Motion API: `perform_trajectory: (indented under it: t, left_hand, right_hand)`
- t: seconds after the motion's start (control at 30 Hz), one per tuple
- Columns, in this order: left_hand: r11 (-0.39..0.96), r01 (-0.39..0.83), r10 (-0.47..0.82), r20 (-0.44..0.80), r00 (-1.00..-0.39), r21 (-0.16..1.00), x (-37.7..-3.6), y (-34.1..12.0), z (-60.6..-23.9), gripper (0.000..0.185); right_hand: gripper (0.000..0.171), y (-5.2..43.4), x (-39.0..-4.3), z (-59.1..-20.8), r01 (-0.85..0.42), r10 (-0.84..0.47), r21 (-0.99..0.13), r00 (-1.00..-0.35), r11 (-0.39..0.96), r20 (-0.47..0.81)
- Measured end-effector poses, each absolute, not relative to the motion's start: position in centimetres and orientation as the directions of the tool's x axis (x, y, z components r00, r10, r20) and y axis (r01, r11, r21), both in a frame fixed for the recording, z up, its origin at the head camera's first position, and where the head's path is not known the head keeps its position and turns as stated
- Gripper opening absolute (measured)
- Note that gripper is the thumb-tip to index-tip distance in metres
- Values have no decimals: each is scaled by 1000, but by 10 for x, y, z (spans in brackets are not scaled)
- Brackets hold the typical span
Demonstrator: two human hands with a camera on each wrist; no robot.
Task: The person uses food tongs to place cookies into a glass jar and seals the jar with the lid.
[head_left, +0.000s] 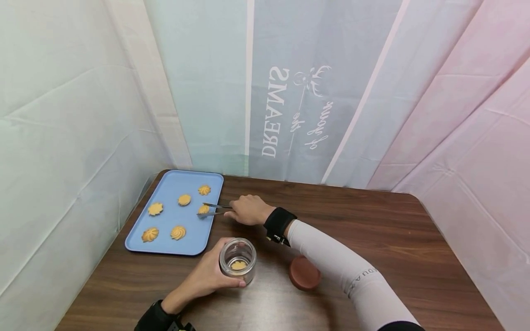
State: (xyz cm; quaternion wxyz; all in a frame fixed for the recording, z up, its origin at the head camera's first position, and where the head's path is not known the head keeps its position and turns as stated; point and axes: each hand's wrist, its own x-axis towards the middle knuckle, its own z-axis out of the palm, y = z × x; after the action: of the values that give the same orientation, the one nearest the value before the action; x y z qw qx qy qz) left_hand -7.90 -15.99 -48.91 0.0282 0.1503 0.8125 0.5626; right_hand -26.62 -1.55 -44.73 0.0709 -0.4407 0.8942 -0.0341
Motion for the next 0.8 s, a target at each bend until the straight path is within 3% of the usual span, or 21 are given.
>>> perform_trajectory:
  t: [0.8]
  left_hand:
    - [321,209,275,120,-954,924,-79,-159,-489,87]
  right_hand:
    - [41,-21,-262,-443,-779,-779,-73,-609,623,-150]
